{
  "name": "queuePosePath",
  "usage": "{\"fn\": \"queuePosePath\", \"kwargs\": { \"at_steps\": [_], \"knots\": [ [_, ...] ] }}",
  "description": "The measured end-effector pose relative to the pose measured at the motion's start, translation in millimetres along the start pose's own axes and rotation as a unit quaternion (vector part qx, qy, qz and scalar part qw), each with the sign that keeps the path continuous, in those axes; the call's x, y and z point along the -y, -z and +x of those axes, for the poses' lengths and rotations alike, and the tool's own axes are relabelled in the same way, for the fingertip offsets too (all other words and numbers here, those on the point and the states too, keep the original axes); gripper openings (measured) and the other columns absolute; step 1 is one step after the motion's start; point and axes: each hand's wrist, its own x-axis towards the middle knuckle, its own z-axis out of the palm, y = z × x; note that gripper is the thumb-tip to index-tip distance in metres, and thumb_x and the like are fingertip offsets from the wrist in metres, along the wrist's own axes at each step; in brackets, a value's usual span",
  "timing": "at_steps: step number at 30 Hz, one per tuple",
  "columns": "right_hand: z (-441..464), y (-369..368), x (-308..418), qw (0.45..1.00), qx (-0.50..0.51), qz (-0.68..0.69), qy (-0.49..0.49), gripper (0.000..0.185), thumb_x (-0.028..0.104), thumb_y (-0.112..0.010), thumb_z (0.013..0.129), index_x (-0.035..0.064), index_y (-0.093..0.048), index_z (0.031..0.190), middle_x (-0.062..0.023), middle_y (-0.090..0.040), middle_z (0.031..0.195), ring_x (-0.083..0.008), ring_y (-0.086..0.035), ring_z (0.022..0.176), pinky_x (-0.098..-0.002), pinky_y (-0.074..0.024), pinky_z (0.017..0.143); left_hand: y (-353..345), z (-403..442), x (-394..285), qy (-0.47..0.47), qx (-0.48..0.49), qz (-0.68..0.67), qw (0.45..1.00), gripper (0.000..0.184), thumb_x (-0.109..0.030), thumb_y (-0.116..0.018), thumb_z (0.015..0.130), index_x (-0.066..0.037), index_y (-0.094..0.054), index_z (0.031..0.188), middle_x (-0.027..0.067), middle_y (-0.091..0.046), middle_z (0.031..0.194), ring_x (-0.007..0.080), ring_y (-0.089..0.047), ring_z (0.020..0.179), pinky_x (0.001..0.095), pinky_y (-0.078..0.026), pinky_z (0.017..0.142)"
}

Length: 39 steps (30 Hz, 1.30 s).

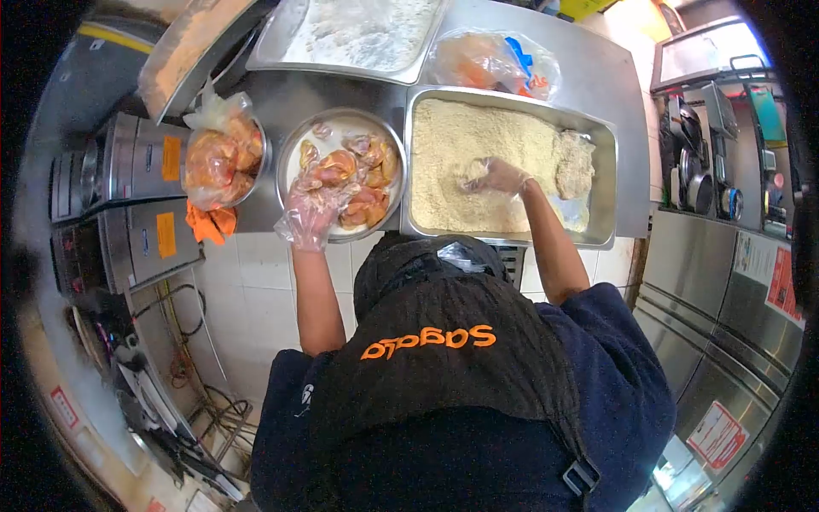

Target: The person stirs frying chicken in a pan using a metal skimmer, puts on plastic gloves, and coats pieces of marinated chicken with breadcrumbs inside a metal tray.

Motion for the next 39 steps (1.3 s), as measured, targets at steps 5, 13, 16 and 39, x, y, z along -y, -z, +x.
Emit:
{"fn": "queuePosePath", "kwargs": {
  "at_steps": [5,13,16,39],
  "knots": [
    [-23,22,34,0.968,-0.247,-0.03,-0.035,0.028,0.02,-0.069,0.07,0.0057,-0.062,0.093,-0.0124,-0.065,0.08,-0.0225,-0.062,0.072,-0.0342,-0.0477,0.067,-2,3,6,-0.034,-0.044,0.157,0.986,0.036,-0.008,-0.05,0.074,0.004,-0.045,0.109,0.0181,-0.051,0.098,0.0311,-0.055,0.086,0.0459,-0.052,0.077],
    [-66,-28,-22,0.935,0.038,-0.163,-0.312,0.06,0.052,-0.054,0.079,0.0095,-0.048,0.121,-0.0152,-0.062,0.092,-0.0278,-0.059,0.091,-0.0371,-0.0465,0.076,15,21,6,-0.017,-0.125,0.43,0.894,0.027,-0.017,-0.054,0.077,0.004,-0.058,0.094,0.0111,-0.058,0.085,0.0219,-0.058,0.074,0.033,-0.051,0.064],
    [-79,-31,19,0.981,0.007,-0.052,-0.186,0.07,0.063,-0.041,0.08,0.0172,-0.036,0.132,-0.0218,-0.049,0.117,-0.0317,-0.048,0.109,-0.0441,-0.0372,0.091,13,20,4,-0.039,-0.097,0.521,0.847,0.032,-0.019,-0.059,0.079,0.007,-0.059,0.099,0.0107,-0.06,0.09,0.0186,-0.058,0.079,0.031,-0.048,0.065],
    [49,-13,7,0.837,-0.436,-0.3,-0.142,0.038,0.036,-0.053,0.079,0.0051,-0.06,0.099,-0.0192,-0.057,0.102,-0.0356,-0.052,0.1,-0.0459,-0.0379,0.088,52,17,-4,-0.155,-0.11,0.46,0.867,0.029,-0.011,-0.062,0.078,0.002,-0.056,0.103,0.0068,-0.059,0.091,0.0157,-0.055,0.08,0.0277,-0.045,0.069]
  ]
}}
